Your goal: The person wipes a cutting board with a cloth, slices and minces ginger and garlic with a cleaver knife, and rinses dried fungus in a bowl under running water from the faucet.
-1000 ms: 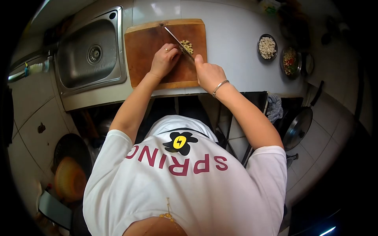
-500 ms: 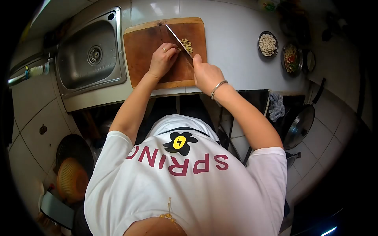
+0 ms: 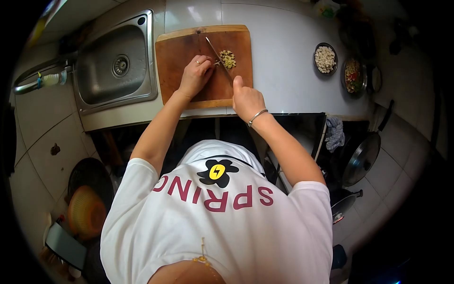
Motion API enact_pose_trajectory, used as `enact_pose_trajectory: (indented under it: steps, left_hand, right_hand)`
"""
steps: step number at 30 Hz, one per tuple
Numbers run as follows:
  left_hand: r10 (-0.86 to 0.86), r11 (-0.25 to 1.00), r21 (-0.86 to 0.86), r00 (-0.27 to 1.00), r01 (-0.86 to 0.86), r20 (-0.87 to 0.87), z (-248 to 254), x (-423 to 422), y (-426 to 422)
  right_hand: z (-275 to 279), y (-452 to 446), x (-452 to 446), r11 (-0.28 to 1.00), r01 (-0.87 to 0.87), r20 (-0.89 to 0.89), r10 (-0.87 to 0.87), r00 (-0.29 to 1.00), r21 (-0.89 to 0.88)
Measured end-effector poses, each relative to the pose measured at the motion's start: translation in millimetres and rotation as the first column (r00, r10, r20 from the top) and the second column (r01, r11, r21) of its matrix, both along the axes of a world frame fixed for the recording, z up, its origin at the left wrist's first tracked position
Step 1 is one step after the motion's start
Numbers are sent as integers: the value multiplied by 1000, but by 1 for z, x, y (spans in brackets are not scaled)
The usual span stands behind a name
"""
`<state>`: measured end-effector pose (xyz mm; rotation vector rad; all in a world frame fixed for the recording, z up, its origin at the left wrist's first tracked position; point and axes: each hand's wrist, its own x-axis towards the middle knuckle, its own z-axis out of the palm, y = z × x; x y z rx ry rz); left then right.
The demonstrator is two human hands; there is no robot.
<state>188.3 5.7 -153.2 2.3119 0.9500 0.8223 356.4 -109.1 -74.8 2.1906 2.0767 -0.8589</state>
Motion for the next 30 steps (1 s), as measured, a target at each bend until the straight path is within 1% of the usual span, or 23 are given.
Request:
enact_pose_trajectory:
  steps: [2,5,8,11,14,19,20,23,26,27,30]
  left_hand:
    - [-11,1000,-3,1000,11,-14,-2,4,0]
    - [-5,1000,-10,1000,5,-25,-2,6,-2]
    - [-12,1000,-1,1000,12,-12,2,6,-3]
    - [-21,1000,3,1000,21,8,0,5,1]
    - [-30,999,14,999,30,14,-3,5,0]
    - [-36,999,9,999,36,31,-6,5,1]
    - [-31,999,12,999,31,18,-7,5,2]
    - [-42,999,25,999,42,0,-6,7,3]
    - [-51,999,12,999,51,-11,-5,3,1]
    - [-61,998,-3,998,61,-21,-5,2,1]
    - [-49,998,-42,999,48,-7,3,1,-6]
  right_hand:
    - [7,6,8,1000,-25,1,25,1000,1]
    - [29,16,14,996,-57,40,59,997,-64]
    - [33,20,17,995,-80,33,82,996,-66]
    - [36,20,12,995,-65,31,67,997,-75]
    - [43,25,9,991,-42,12,44,999,-130]
    - [8,3,3,999,2,-3,-2,1000,-50]
    - [6,4,3,999,8,-2,-8,1000,-36]
    - [17,15,12,998,-51,-33,50,998,-24]
    - [8,5,-1,1000,3,-55,-4,998,-14]
    - [4,0,-9,999,35,-11,-35,999,-26]
    - [4,0,-4,1000,26,-28,-26,999,4]
